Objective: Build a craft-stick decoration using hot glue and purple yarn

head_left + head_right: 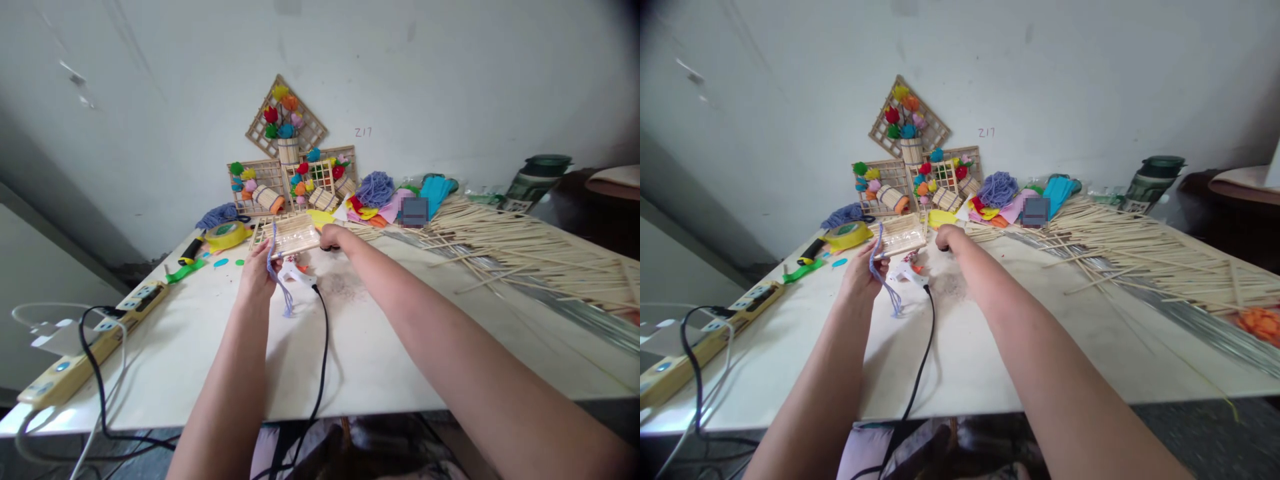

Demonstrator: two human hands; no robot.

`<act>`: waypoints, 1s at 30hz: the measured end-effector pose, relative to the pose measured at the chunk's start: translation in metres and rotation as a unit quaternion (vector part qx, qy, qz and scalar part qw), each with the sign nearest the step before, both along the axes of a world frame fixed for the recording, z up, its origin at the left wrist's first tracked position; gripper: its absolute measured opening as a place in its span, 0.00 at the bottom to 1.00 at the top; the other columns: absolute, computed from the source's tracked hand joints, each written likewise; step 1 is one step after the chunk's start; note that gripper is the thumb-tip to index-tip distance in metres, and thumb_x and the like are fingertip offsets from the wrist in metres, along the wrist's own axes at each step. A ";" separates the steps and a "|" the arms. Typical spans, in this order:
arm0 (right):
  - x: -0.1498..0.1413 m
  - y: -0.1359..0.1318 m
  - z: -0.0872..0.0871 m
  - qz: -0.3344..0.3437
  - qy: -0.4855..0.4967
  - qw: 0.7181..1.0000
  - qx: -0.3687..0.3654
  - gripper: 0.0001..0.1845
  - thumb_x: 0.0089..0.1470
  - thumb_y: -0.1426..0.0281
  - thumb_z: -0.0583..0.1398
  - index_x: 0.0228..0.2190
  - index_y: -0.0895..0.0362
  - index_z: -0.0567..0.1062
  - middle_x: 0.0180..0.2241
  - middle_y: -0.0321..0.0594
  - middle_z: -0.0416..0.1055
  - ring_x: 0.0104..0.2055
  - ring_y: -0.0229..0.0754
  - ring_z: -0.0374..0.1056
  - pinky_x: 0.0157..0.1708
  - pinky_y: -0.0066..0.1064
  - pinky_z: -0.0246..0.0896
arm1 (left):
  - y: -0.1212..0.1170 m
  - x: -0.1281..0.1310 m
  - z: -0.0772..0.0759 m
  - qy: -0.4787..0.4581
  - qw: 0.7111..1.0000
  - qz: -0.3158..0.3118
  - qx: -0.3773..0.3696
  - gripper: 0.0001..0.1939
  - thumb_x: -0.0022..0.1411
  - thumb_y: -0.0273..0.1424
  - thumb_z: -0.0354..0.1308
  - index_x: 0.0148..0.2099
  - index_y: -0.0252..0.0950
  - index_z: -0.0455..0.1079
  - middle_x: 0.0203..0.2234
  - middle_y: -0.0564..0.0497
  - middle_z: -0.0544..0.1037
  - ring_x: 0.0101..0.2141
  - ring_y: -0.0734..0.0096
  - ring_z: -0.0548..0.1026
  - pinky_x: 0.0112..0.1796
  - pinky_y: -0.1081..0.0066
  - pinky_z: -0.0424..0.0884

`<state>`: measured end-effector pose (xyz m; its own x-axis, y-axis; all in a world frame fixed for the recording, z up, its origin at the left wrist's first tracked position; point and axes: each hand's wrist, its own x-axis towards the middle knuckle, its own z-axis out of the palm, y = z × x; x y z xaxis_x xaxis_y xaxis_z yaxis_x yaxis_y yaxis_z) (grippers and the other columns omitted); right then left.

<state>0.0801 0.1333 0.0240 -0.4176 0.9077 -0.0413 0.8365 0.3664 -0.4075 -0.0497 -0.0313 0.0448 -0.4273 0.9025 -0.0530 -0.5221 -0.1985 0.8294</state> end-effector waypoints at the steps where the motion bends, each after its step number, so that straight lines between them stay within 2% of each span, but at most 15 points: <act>1: 0.008 -0.001 -0.001 -0.028 0.014 0.998 -0.046 0.14 0.36 0.76 0.66 0.31 0.62 0.76 0.18 0.40 0.72 0.24 0.42 0.69 0.21 0.26 0.61 | 0.000 0.001 0.000 0.008 1.000 -0.010 -0.005 0.05 0.53 0.20 0.56 0.32 0.33 0.65 0.14 0.59 0.65 0.11 0.85 0.61 0.12 0.85 0.55; 3: 0.026 -0.005 -0.005 -0.072 0.095 0.989 -0.089 0.09 0.38 0.76 0.65 0.28 0.63 0.74 0.14 0.37 0.66 0.17 0.36 0.63 0.16 0.24 0.54 | -0.001 0.004 -0.001 0.028 0.999 -0.033 -0.017 0.04 0.54 0.20 0.55 0.33 0.32 0.65 0.14 0.58 0.65 0.10 0.84 0.61 0.11 0.84 0.55; 5: 0.047 -0.011 -0.010 -0.104 0.224 0.965 -0.094 0.07 0.42 0.74 0.63 0.28 0.62 0.73 0.13 0.33 0.64 0.15 0.31 0.57 0.14 0.21 0.48 | 0.000 0.009 -0.002 0.055 0.996 -0.061 -0.029 0.04 0.54 0.20 0.55 0.33 0.32 0.66 0.13 0.58 0.66 0.10 0.83 0.61 0.11 0.84 0.56; 8: 0.078 -0.022 -0.015 -0.094 0.358 0.922 -0.115 0.06 0.45 0.70 0.62 0.28 0.60 0.73 0.13 0.30 0.63 0.14 0.28 0.53 0.12 0.20 0.39 | 0.003 0.019 -0.004 0.116 0.985 -0.122 -0.050 0.03 0.54 0.21 0.57 0.33 0.31 0.68 0.14 0.56 0.68 0.11 0.83 0.63 0.12 0.83 0.58; 12: 0.111 -0.043 -0.010 -0.080 0.462 0.877 -0.105 0.13 0.42 0.75 0.62 0.35 0.59 0.72 0.22 0.33 0.71 0.17 0.28 0.61 0.12 0.19 0.42 | 0.007 0.040 -0.003 0.201 0.954 -0.209 -0.078 0.01 0.53 0.21 0.58 0.31 0.29 0.69 0.16 0.53 0.70 0.12 0.82 0.65 0.13 0.82 0.62; 15: 0.128 -0.063 -0.003 -0.069 0.487 0.864 -0.105 0.16 0.43 0.73 0.63 0.38 0.58 0.69 0.27 0.36 0.74 0.19 0.30 0.65 0.12 0.19 0.40 | 0.013 0.056 -0.002 0.247 0.935 -0.233 -0.099 0.02 0.53 0.21 0.59 0.29 0.29 0.69 0.15 0.53 0.70 0.11 0.83 0.64 0.13 0.82 0.62; 18: 0.141 -0.081 -0.002 -0.073 0.496 0.861 -0.085 0.16 0.43 0.71 0.64 0.36 0.58 0.68 0.26 0.34 0.72 0.17 0.28 0.62 0.14 0.19 0.45 | 0.020 0.068 -0.004 0.280 0.923 -0.237 -0.119 0.02 0.52 0.22 0.60 0.29 0.30 0.69 0.15 0.54 0.70 0.11 0.83 0.64 0.13 0.82 0.60; 21: 0.151 -0.092 -0.010 -0.047 0.480 0.870 -0.103 0.16 0.42 0.69 0.64 0.33 0.59 0.67 0.21 0.31 0.68 0.17 0.28 0.58 0.17 0.20 0.50 | 0.025 0.078 -0.009 0.289 0.914 -0.251 -0.135 0.03 0.50 0.21 0.61 0.29 0.30 0.69 0.15 0.54 0.70 0.11 0.83 0.63 0.13 0.83 0.60; 23: 0.154 -0.094 -0.017 -0.026 0.470 0.875 -0.116 0.17 0.39 0.70 0.65 0.32 0.59 0.67 0.18 0.27 0.64 0.17 0.28 0.56 0.18 0.19 0.49 | 0.027 0.083 -0.011 0.279 0.910 -0.267 -0.150 0.04 0.49 0.20 0.62 0.28 0.30 0.69 0.14 0.54 0.70 0.11 0.83 0.63 0.13 0.82 0.61; 26: 0.154 -0.095 -0.023 0.000 0.442 0.889 -0.117 0.19 0.36 0.74 0.64 0.34 0.59 0.67 0.18 0.25 0.62 0.19 0.29 0.56 0.20 0.20 0.49 | 0.031 0.090 -0.016 0.257 0.916 -0.258 -0.171 0.05 0.48 0.17 0.60 0.26 0.31 0.69 0.14 0.54 0.70 0.11 0.82 0.64 0.14 0.82 0.62; 30: 0.150 -0.097 -0.024 -0.004 0.380 0.922 -0.074 0.20 0.35 0.77 0.62 0.36 0.59 0.69 0.22 0.27 0.64 0.24 0.31 0.59 0.24 0.22 0.53 | 0.038 0.092 -0.026 0.261 0.913 -0.244 -0.196 0.06 0.48 0.18 0.58 0.23 0.31 0.70 0.11 0.53 0.67 0.10 0.81 0.61 0.13 0.81 0.59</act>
<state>0.2296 0.0367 -0.0003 -0.3705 0.9186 0.1372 0.2920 0.2555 -0.9217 0.0425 0.0063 0.0184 -0.0381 0.9477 -0.3169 0.0187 0.3177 0.9480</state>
